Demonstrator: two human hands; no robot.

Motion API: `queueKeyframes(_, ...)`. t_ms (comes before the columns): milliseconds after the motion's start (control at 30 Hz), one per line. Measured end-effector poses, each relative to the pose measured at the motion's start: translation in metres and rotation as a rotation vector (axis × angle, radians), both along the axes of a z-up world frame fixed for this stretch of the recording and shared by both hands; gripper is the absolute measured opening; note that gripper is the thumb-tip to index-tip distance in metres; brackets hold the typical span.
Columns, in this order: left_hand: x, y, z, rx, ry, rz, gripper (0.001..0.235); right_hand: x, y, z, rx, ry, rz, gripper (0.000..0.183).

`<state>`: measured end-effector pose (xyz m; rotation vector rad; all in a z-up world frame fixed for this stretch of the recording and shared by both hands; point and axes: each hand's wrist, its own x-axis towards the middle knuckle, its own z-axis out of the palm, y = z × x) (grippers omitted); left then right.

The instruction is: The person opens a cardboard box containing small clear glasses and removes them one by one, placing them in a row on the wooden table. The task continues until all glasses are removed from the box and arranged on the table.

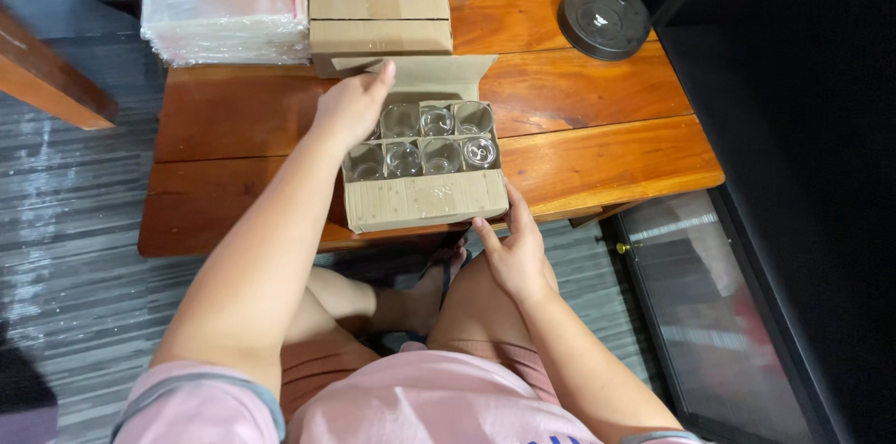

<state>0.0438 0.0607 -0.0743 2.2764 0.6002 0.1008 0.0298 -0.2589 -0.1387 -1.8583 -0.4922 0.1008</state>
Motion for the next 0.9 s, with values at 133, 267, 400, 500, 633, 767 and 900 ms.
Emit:
queueKeyframes(133,-0.009,-0.013,0.050,-0.129,0.085,-0.042,0.099,0.001,0.000,-0.001,-0.007,0.002,-0.004,0.075)
queueKeyframes(267,-0.003,-0.023,0.067,-0.019,0.291,-0.067,0.111,0.002,0.001,-0.003,-0.073,-0.028,-0.014,0.075)
queueKeyframes(400,-0.018,-0.058,0.126,0.096,0.451,-0.074,0.106,0.000,0.004,-0.005,-0.081,-0.074,-0.039,0.075)
queueKeyframes(500,0.008,-0.072,0.117,0.168,0.497,-0.168,0.101,0.002,0.002,-0.010,-0.070,-0.060,-0.033,0.076)
queueKeyframes(633,0.027,-0.070,0.093,0.136,0.482,-0.206,0.117,0.002,0.000,-0.001,-0.094,-0.060,-0.036,0.076)
queueKeyframes(767,0.023,-0.068,0.096,0.096,0.470,-0.113,0.119,0.001,-0.002,0.003,-0.057,0.018,-0.003,0.074)
queueKeyframes(900,0.007,-0.077,0.120,0.091,0.419,-0.172,0.099,0.002,-0.003,0.008,-0.033,0.136,0.035,0.072)
